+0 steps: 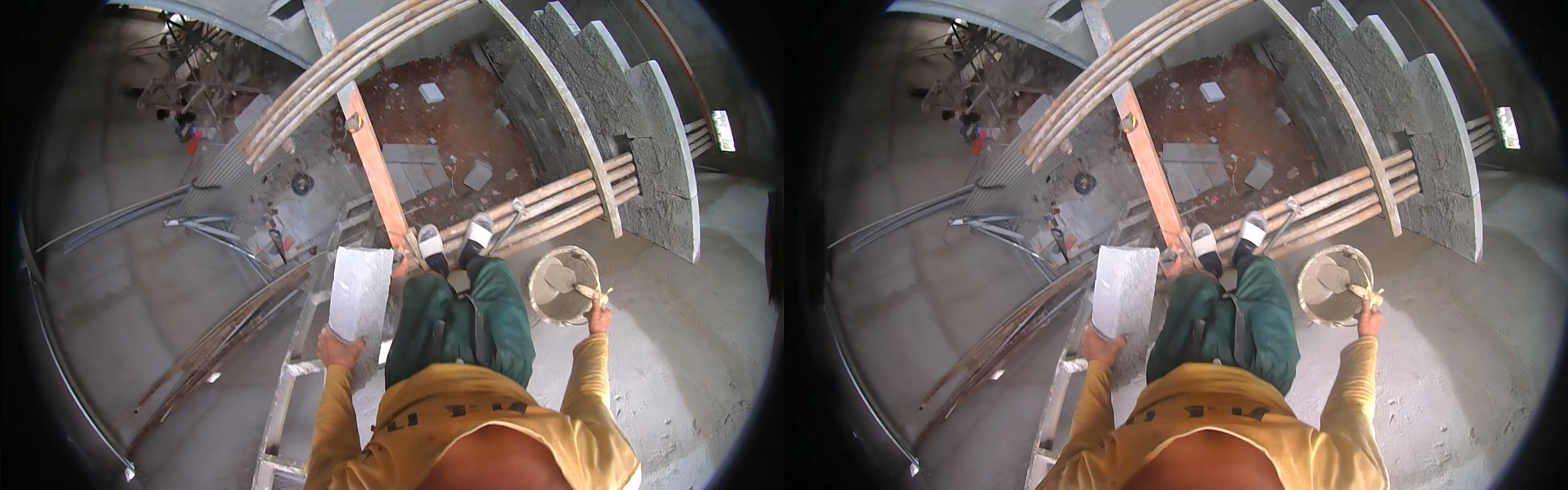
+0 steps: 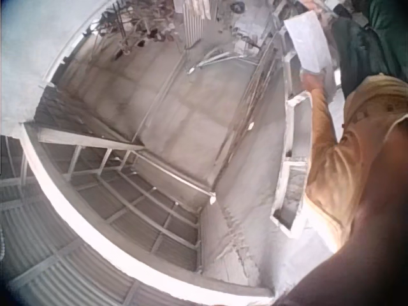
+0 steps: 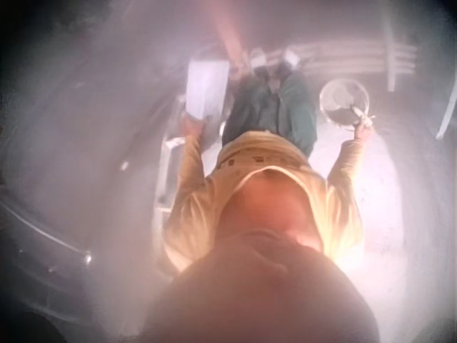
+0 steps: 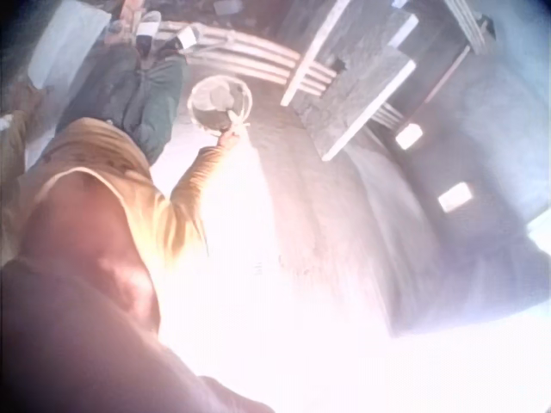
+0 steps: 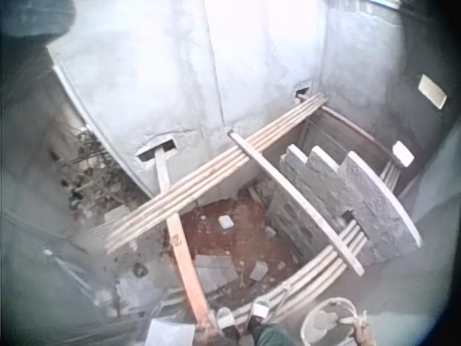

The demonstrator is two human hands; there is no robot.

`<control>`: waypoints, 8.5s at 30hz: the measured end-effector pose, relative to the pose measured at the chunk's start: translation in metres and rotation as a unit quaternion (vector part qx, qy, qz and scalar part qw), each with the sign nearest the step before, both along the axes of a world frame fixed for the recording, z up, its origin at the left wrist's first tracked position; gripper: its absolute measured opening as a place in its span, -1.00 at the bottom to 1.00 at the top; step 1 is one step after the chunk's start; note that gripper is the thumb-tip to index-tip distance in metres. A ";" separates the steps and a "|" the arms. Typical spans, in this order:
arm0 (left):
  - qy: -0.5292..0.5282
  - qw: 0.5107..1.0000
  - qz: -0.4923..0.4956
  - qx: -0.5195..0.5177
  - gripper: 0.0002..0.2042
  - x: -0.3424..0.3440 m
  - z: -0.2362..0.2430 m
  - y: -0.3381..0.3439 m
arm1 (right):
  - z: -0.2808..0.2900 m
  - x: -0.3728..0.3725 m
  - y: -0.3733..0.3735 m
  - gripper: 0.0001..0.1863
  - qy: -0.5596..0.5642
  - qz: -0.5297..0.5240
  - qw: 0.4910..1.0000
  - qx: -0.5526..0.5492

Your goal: The person picks up concrete blocks and places them on a curved bamboo scaffold while applying mortar with a trowel. The person repeatedly scoops mortar from a bucket and spreads it on the blocks before positioning them along the scaffold.

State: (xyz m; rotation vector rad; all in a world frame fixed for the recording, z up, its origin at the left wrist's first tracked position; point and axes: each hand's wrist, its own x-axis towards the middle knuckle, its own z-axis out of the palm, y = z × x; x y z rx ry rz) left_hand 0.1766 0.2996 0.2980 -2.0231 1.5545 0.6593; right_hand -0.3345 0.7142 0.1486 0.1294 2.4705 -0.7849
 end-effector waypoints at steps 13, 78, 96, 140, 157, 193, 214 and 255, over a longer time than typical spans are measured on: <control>-0.002 0.992 0.103 -0.077 -0.27 0.005 -0.006 0.043 | -0.062 0.006 0.050 -0.29 -0.053 -0.015 0.996 0.070; -0.020 0.986 0.168 0.010 0.00 0.097 -0.113 -0.404 | 0.072 -0.039 -0.549 -0.35 0.116 0.029 0.991 0.058; -0.141 0.988 0.059 -0.015 -0.02 0.012 -0.170 -0.632 | -0.043 -0.142 -0.808 -0.27 0.033 0.077 0.964 0.253; -0.015 0.953 -0.302 -0.035 -0.05 -0.254 -0.060 -1.144 | 0.097 -0.114 -1.034 -0.37 -0.028 -0.181 0.968 0.170; -0.068 0.918 -0.389 -0.010 -0.01 -0.406 -0.036 -1.143 | 0.044 -0.172 -0.972 -0.35 -0.077 -0.294 0.938 0.170; 0.075 0.607 -0.789 -0.050 -0.17 -1.068 -0.037 -1.125 | -0.056 -0.127 -1.036 -0.34 -0.139 -0.636 0.745 0.146; 0.027 0.445 -0.894 0.033 -0.09 -1.381 -0.171 -0.962 | 0.030 -0.176 -1.181 -0.40 -0.107 -0.801 0.571 0.144; 0.151 0.246 -0.957 -0.015 -0.02 -1.561 -0.516 -0.930 | -0.298 -0.048 -1.384 -0.35 -0.232 -0.838 0.325 0.372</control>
